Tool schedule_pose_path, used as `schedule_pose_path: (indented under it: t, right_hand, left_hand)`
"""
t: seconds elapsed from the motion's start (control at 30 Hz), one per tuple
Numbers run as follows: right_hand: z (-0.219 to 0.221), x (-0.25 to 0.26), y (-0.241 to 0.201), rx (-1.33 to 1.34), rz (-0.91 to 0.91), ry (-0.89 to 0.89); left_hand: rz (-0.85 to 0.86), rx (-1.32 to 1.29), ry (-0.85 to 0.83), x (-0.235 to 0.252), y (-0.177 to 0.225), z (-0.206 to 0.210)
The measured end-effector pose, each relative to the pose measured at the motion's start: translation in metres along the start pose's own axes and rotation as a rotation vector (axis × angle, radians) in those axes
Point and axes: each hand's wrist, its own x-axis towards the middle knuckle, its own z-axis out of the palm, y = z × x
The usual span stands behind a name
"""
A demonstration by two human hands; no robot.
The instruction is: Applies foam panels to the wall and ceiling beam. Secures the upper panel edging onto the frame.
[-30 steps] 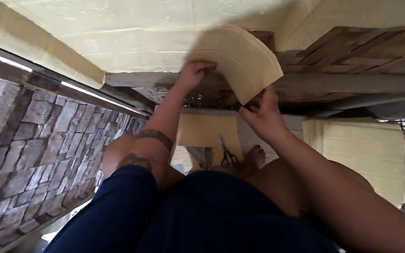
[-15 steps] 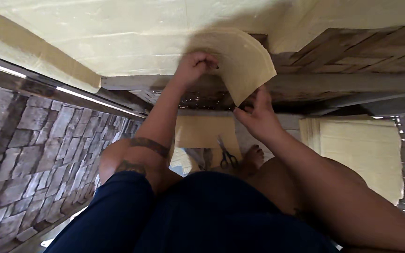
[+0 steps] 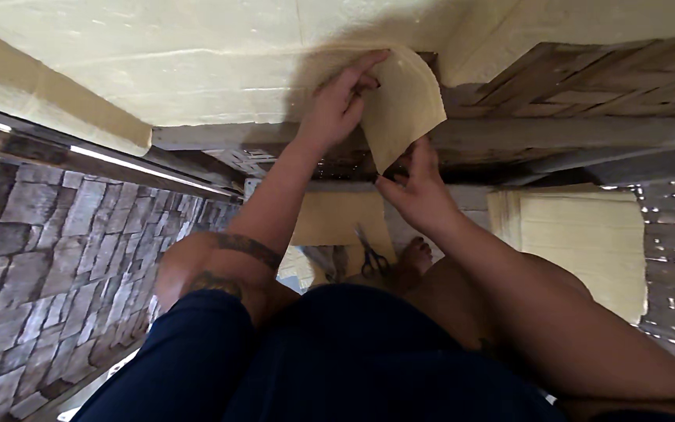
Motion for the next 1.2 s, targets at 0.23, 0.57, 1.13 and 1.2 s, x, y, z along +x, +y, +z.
schedule_pose_path:
  t: [0.23, 0.57, 1.13, 1.2]
  right_hand:
    - [0.000, 0.006, -0.002, 0.007, 0.019, 0.003]
    - [0.003, 0.014, -0.003, 0.035, 0.040, 0.019]
    - [0.011, 0.022, 0.001, 0.022, 0.009, 0.058]
    - [0.011, 0.022, 0.001, 0.014, 0.014, 0.063]
  left_hand:
    - [-0.033, 0.073, -0.042, 0.005, -0.003, 0.002]
    - [-0.058, 0.231, -0.137, 0.007, 0.000, -0.003]
    - [-0.081, 0.241, -0.169, 0.007, 0.005, -0.002]
    - [-0.081, 0.240, -0.170, 0.007, 0.005, -0.001]
